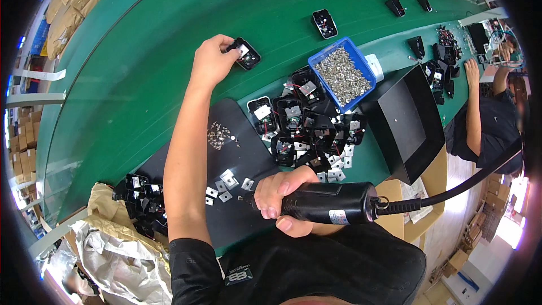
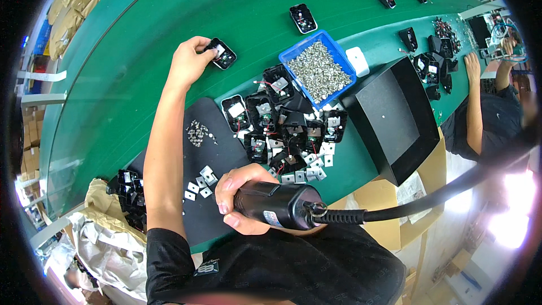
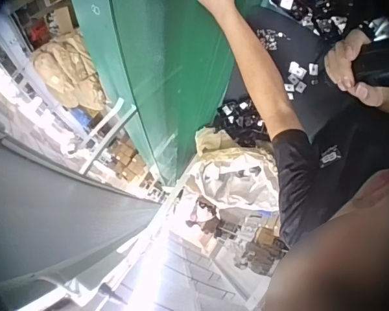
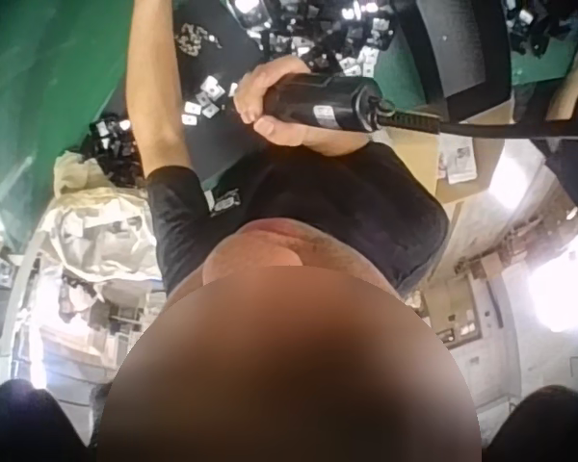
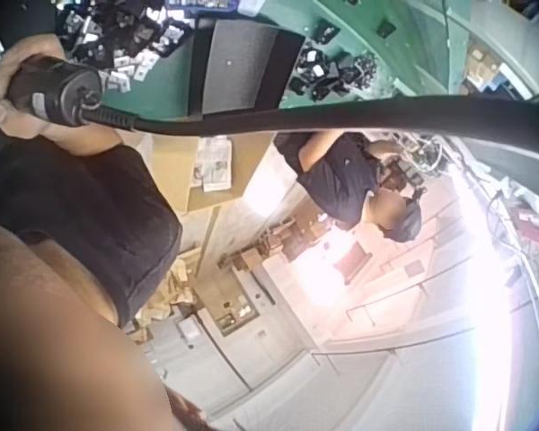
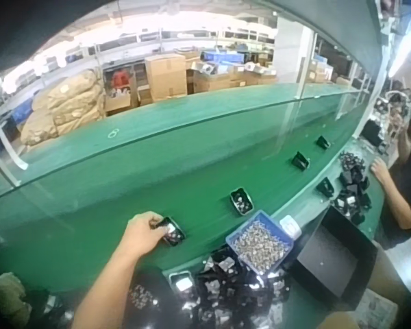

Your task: Assembling small electronic components using an electric screwdriver at a factory workbench.

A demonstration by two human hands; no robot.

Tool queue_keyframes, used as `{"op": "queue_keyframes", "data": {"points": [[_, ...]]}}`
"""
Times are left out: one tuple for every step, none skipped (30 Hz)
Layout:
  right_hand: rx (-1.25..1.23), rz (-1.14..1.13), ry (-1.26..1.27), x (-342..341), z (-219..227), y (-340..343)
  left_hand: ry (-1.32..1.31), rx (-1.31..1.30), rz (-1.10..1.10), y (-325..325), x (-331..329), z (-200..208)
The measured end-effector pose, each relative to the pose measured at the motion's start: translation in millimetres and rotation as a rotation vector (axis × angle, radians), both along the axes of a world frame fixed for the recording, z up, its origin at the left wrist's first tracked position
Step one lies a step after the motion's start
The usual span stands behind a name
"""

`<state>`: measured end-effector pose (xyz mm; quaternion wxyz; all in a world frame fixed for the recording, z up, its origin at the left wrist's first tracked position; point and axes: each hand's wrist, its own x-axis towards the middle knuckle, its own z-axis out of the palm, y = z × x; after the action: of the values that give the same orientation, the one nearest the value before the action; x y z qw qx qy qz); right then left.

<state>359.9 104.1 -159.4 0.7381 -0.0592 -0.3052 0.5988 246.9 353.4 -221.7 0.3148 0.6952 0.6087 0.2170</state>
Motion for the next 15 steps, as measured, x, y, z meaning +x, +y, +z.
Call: {"op": "queue_keyframes", "data": {"points": [[-0.012, -0.006, 0.004, -2.0, -0.2, -0.2, -0.086, -0.028, -0.002, -0.2, -4.7, -0.3], [-0.011, 0.002, 0.011, -3.1, -0.1, -0.8, -0.079, -0.027, 0.006, -1.6, -12.8, 0.0], [-0.025, 0.018, 0.002, -3.6, 0.0, -2.0, -0.108, -0.023, 0.020, -5.4, -23.2, 0.3], [-0.038, 0.037, -0.004, -5.1, -1.0, -2.4, -0.133, -0.019, 0.036, -10.6, -35.0, 1.8], [-0.022, 0.036, -0.005, -4.5, -3.2, -1.4, -0.130, -0.024, 0.041, -17.7, -41.2, 10.3], [-0.028, 0.044, -0.001, -4.2, -4.0, -1.4, -0.214, -0.054, 0.041, -28.2, -51.6, 20.5], [-0.029, 0.045, -0.012, -4.2, -3.6, -1.4, -0.293, -0.078, 0.052, -43.8, -64.1, 32.7], [-0.032, 0.037, -0.027, -4.0, -3.9, -0.3, -0.429, -0.055, 0.071, -62.4, -73.5, 38.5], [-0.027, 0.018, -0.043, -3.3, -6.9, 1.0, -0.567, -0.036, 0.077, -81.9, -79.6, 40.5], [-0.035, 0.022, -0.036, -3.8, -8.7, 1.5, -0.545, -0.029, 0.134, -103.1, -90.8, 43.7], [-0.028, 0.018, -0.061, -3.5, -9.6, 1.8, -0.466, -0.037, 0.195, -124.2, -102.2, 43.0], [-0.020, 0.030, -0.080, -5.7, -8.7, 2.0, -0.519, -0.051, 0.253, -147.9, -111.0, 43.3], [-0.022, 0.033, -0.085, -8.0, -9.7, 2.8, -0.461, -0.087, 0.287, -168.6, -119.1, 35.7], [-0.033, 0.055, -0.081, -11.0, -10.3, 2.7, -0.400, -0.121, 0.332, -187.0, -126.6, 33.0], [-0.035, 0.052, -0.073, -13.7, -11.0, 2.5, -0.304, -0.127, 0.326, -200.5, -129.9, 32.4]]}}
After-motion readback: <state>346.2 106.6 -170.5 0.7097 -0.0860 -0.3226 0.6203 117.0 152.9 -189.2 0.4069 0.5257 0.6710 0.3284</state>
